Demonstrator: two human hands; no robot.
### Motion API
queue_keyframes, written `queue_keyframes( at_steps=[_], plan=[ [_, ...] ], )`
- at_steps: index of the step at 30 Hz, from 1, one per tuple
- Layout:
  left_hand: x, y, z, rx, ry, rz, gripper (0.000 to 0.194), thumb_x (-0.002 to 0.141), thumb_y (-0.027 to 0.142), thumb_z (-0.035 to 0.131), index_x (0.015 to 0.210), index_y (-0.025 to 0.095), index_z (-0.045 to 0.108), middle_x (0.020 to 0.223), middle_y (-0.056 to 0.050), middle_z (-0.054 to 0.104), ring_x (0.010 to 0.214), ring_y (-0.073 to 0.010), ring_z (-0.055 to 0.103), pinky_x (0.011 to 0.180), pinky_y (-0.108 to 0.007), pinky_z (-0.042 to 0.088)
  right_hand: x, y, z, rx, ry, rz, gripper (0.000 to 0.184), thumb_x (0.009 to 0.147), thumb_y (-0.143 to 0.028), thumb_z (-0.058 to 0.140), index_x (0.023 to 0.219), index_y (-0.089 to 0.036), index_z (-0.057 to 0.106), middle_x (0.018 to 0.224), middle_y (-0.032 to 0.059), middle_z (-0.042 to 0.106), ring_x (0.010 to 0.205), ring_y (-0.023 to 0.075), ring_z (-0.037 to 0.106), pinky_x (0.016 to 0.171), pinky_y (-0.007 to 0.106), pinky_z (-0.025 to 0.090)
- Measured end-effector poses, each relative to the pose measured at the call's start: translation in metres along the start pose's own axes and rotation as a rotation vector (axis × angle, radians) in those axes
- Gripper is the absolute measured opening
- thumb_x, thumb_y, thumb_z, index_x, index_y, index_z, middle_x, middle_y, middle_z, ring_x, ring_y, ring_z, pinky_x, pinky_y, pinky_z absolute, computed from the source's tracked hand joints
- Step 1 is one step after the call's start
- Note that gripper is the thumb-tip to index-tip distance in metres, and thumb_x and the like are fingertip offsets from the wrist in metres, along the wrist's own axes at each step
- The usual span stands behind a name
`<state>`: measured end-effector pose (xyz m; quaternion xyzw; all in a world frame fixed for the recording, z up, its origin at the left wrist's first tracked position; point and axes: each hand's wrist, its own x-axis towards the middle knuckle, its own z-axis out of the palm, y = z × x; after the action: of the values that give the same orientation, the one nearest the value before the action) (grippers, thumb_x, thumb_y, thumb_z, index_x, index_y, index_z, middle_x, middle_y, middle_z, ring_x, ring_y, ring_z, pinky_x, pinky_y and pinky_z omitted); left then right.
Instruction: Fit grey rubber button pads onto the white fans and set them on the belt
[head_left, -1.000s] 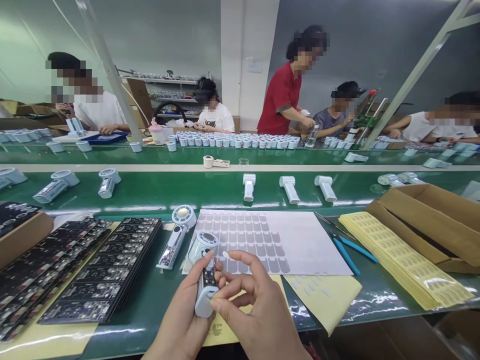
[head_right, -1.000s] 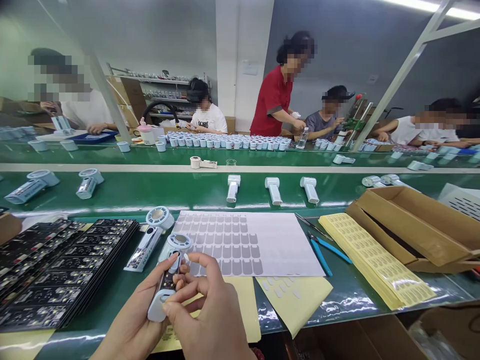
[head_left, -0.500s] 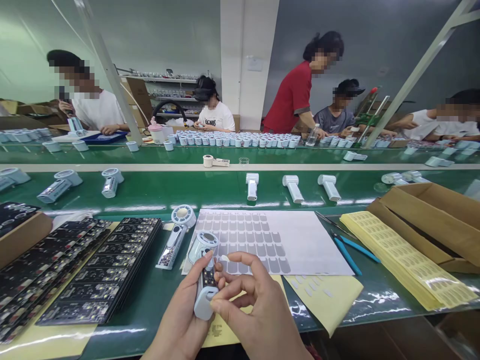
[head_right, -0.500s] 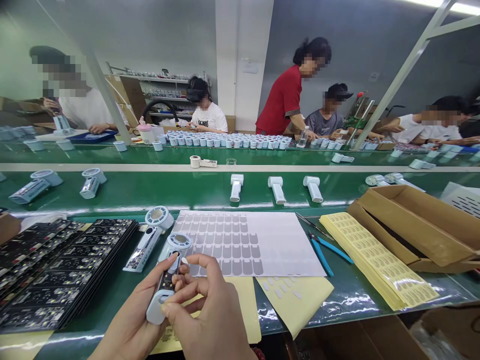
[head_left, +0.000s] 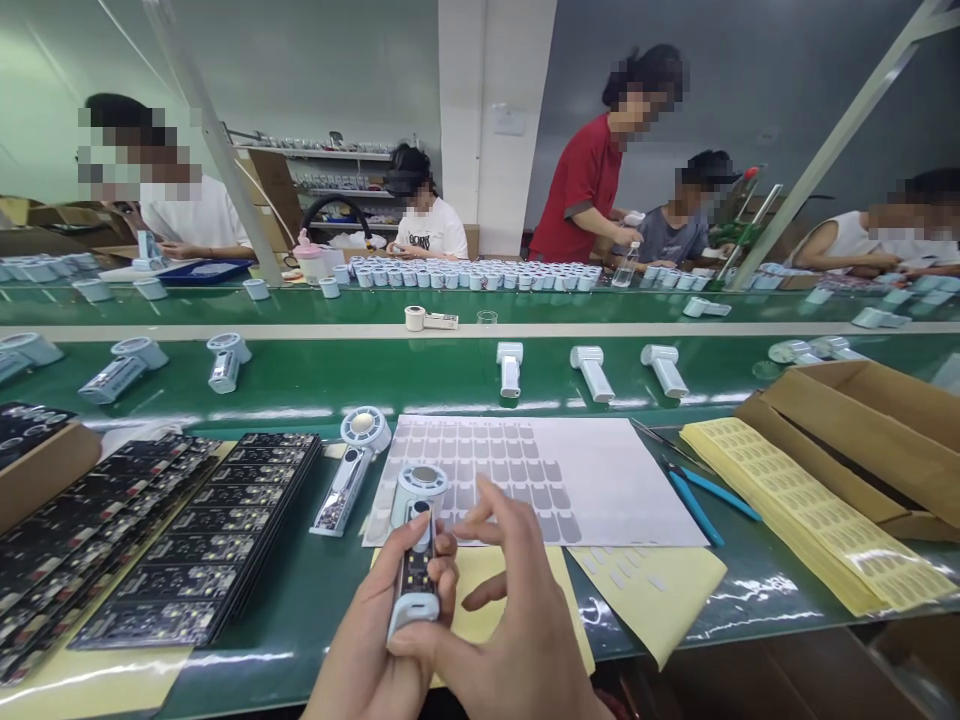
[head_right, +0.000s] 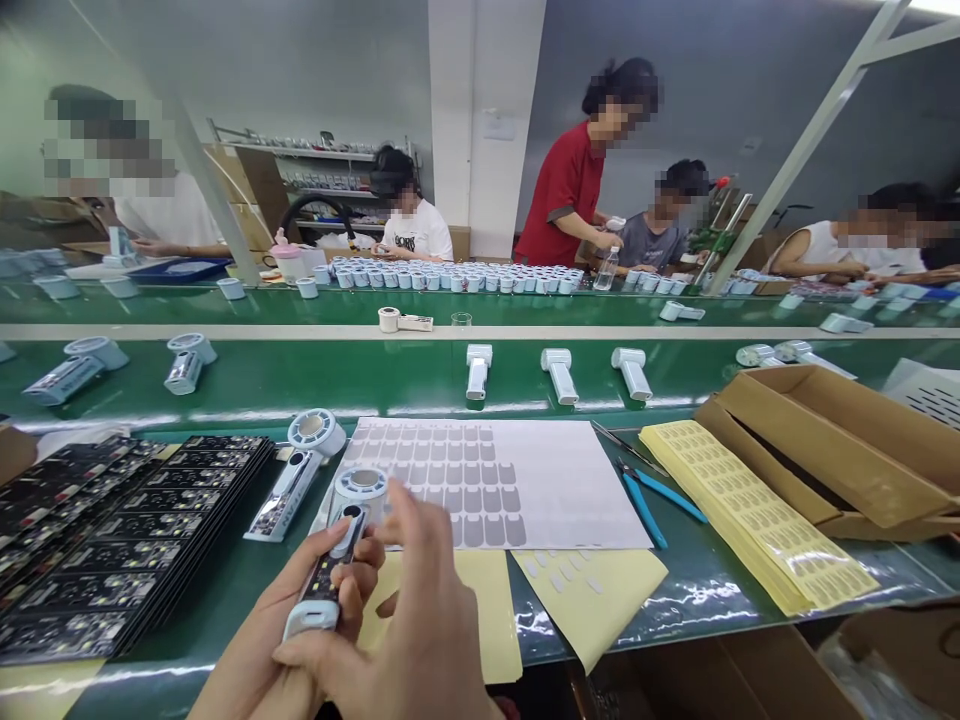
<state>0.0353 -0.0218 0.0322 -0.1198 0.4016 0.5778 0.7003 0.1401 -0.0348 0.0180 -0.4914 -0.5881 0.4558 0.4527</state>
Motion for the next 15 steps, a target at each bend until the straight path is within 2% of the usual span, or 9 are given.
queue_keyframes(
  at_steps=[2,3,5,7,8,10,11,13,15],
  plan=[
    [-0.002,0.003,-0.006,0.093,-0.039,0.022,0.007,0.09,0.014,0.06,0.084,0.013,0.062,0.067,-0.001,0.059,0.047,-0.0056,0.054,0.047,-0.016,0.052,0.003,0.001,-0.005,0.157,-0.078,0.16,0.09,0.059,-0.021,0.081,0.14,-0.033,0.044,0.125,0.0054,0.061,0.079,0.0201,0.07,0.066,0.033,0.059],
    [-0.002,0.006,-0.01,0.156,-0.056,0.047,0.003,0.087,0.014,0.063,0.084,0.012,0.063,0.068,-0.001,0.061,0.047,-0.0066,0.055,0.047,-0.018,0.052,0.005,0.002,-0.008,0.229,-0.114,0.203,0.086,0.063,-0.025,0.08,0.14,-0.032,0.044,0.123,0.0052,0.062,0.077,0.0188,0.069,0.068,0.033,0.059],
    [-0.001,0.011,-0.019,0.305,-0.039,0.141,0.004,0.081,0.013,0.07,0.083,0.012,0.067,0.07,-0.002,0.064,0.051,-0.0097,0.059,0.05,-0.022,0.054,0.008,0.008,-0.015,0.272,-0.119,0.182,0.072,0.071,-0.033,0.077,0.136,-0.031,0.048,0.123,0.0058,0.062,0.093,0.0217,0.068,0.073,0.032,0.057],
    [0.001,0.017,-0.027,0.446,0.005,0.251,0.01,0.075,0.013,0.075,0.083,0.011,0.07,0.073,-0.005,0.069,0.058,-0.0131,0.065,0.059,-0.024,0.057,0.01,0.017,-0.02,0.186,-0.088,0.116,0.049,0.077,-0.035,0.074,0.124,-0.029,0.059,0.129,0.0058,0.059,0.109,0.0237,0.062,0.075,0.03,0.055],
    [0.002,0.019,-0.031,0.493,0.018,0.3,0.013,0.073,0.014,0.077,0.084,0.011,0.071,0.074,-0.006,0.071,0.063,-0.0147,0.068,0.065,-0.024,0.058,0.009,0.022,-0.021,0.121,-0.095,0.1,0.034,0.08,-0.034,0.071,0.113,-0.028,0.064,0.129,0.0054,0.059,0.108,0.023,0.062,0.073,0.028,0.054],
    [0.004,0.022,-0.036,0.543,0.025,0.362,0.02,0.069,0.015,0.079,0.088,0.012,0.073,0.081,-0.009,0.075,0.078,-0.0189,0.072,0.077,-0.025,0.056,0.006,0.032,-0.02,-0.006,-0.166,0.107,0.008,0.083,-0.026,0.066,0.09,-0.023,0.068,0.124,0.0045,0.061,0.092,0.0192,0.066,0.066,0.027,0.052],
    [0.004,0.022,-0.038,0.557,0.024,0.372,0.024,0.068,0.017,0.08,0.09,0.013,0.074,0.086,-0.01,0.076,0.086,-0.021,0.073,0.079,-0.025,0.055,0.004,0.037,-0.017,-0.065,-0.204,0.11,0.002,0.082,-0.022,0.065,0.082,-0.022,0.067,0.118,0.004,0.063,0.085,0.0178,0.066,0.066,0.027,0.052],
    [0.005,0.02,-0.041,0.589,0.015,0.37,0.029,0.065,0.021,0.082,0.093,0.013,0.075,0.095,-0.012,0.077,0.099,-0.0247,0.071,0.082,-0.025,0.054,-0.001,0.045,-0.011,-0.172,-0.241,0.082,0.008,0.08,-0.015,0.064,0.076,-0.021,0.066,0.106,0.003,0.064,0.083,0.018,0.067,0.07,0.028,0.052],
    [0.006,0.018,-0.044,0.638,-0.003,0.353,0.034,0.064,0.026,0.083,0.095,0.013,0.076,0.1,-0.013,0.077,0.102,-0.0264,0.07,0.082,-0.026,0.053,-0.007,0.052,-0.004,-0.283,-0.229,-0.01,0.014,0.078,-0.008,0.063,0.076,-0.022,0.066,0.099,0.0024,0.065,0.088,0.0191,0.067,0.075,0.029,0.052]
  ],
)
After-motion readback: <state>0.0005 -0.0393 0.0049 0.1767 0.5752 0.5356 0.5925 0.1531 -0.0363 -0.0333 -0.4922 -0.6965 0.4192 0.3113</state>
